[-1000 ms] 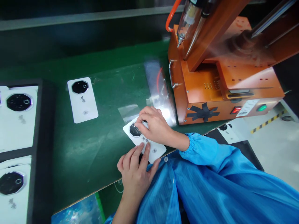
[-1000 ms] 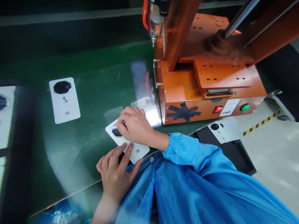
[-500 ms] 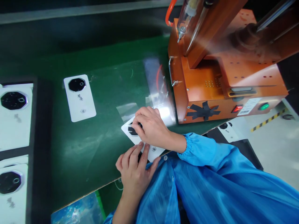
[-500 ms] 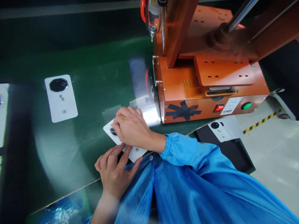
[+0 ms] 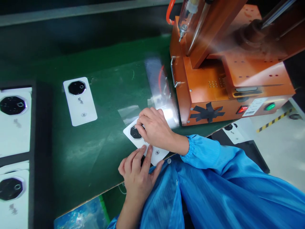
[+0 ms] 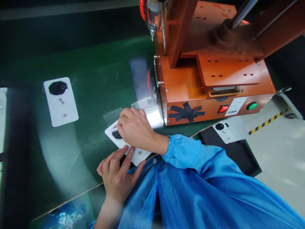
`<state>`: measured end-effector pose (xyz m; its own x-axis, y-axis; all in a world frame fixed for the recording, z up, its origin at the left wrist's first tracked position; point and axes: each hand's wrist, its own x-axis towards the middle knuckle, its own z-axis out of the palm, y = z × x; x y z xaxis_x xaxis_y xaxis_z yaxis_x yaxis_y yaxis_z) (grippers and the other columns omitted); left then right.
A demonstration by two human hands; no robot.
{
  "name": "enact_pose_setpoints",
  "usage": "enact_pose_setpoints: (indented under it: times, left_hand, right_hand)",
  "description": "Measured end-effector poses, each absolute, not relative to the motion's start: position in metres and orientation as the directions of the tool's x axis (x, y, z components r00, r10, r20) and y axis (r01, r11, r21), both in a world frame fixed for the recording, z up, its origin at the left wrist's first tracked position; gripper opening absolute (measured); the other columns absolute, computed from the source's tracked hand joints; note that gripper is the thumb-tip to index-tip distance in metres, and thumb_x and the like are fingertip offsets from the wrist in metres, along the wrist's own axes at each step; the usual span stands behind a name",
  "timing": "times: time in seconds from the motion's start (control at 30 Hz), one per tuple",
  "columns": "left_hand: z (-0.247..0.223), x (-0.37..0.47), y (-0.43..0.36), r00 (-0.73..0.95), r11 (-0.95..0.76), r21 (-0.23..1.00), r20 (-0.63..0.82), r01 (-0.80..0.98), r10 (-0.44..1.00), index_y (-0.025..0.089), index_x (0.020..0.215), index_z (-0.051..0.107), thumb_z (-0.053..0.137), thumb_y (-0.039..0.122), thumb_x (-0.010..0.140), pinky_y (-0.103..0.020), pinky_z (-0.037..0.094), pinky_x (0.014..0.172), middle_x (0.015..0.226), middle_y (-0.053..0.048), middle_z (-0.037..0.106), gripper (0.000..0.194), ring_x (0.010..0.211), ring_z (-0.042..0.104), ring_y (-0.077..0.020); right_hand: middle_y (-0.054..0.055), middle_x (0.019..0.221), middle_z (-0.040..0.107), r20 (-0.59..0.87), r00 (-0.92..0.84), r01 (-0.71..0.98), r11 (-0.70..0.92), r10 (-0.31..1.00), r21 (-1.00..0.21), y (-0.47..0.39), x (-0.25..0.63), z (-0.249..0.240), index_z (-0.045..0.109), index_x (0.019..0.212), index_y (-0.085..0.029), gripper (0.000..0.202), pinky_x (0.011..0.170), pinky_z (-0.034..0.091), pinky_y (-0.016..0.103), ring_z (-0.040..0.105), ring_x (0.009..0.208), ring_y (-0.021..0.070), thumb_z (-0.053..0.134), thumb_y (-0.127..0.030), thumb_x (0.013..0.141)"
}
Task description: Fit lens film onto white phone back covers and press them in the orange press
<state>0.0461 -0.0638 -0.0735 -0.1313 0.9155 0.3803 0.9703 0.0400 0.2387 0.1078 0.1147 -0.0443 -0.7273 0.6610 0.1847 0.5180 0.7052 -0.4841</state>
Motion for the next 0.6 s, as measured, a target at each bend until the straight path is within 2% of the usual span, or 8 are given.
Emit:
enact_pose_setpoints:
  times: [0.3,0.47,0.53,0.6]
  left_hand:
    - [-0.072,0.046,-0.065,-0.122,0.038,0.228,0.368,0.973,0.922,0.020,0.135,0.062,0.080,0.046,0.081,-0.047,0.040,0.094,0.120,-0.014,0.071,0.064,0.112,0.061,-0.0304]
    - [-0.071,0.046,-0.065,-0.132,0.048,0.237,0.353,0.970,0.926,0.019,0.134,0.062,0.079,0.049,0.081,-0.048,0.039,0.095,0.122,-0.014,0.070,0.063,0.112,0.061,-0.0312]
    - [-0.071,0.046,-0.065,-0.141,0.057,0.242,0.344,0.969,0.928,0.020,0.134,0.062,0.079,0.051,0.081,-0.048,0.038,0.096,0.123,-0.014,0.070,0.063,0.113,0.060,-0.0313]
    - [-0.071,0.047,-0.065,-0.146,0.060,0.252,0.337,0.966,0.930,0.021,0.134,0.062,0.078,0.051,0.082,-0.048,0.038,0.096,0.123,-0.014,0.070,0.062,0.113,0.060,-0.0310]
  right_hand:
    - [0.006,0.103,0.065,0.236,-0.748,0.510,0.765,0.620,-0.392,0.115,0.111,-0.045,0.068,0.085,-0.016,0.022,0.077,0.028,0.038,0.050,0.091,0.0207,0.053,-0.022,0.101]
    - [0.008,0.099,0.065,0.314,-0.770,0.510,0.831,0.556,-0.223,0.113,0.115,-0.042,0.067,0.085,-0.017,0.025,0.072,0.027,0.039,0.049,0.088,0.0227,0.050,-0.022,0.102]
    - [0.008,0.101,0.066,0.345,-0.773,0.507,0.846,0.532,-0.166,0.111,0.120,-0.037,0.068,0.089,-0.016,0.023,0.071,0.027,0.039,0.049,0.088,0.0231,0.049,-0.021,0.102]
    - [0.009,0.106,0.067,0.353,-0.770,0.503,0.846,0.531,-0.176,0.109,0.130,-0.030,0.069,0.099,-0.016,0.021,0.072,0.029,0.039,0.050,0.089,0.0235,0.050,-0.023,0.102]
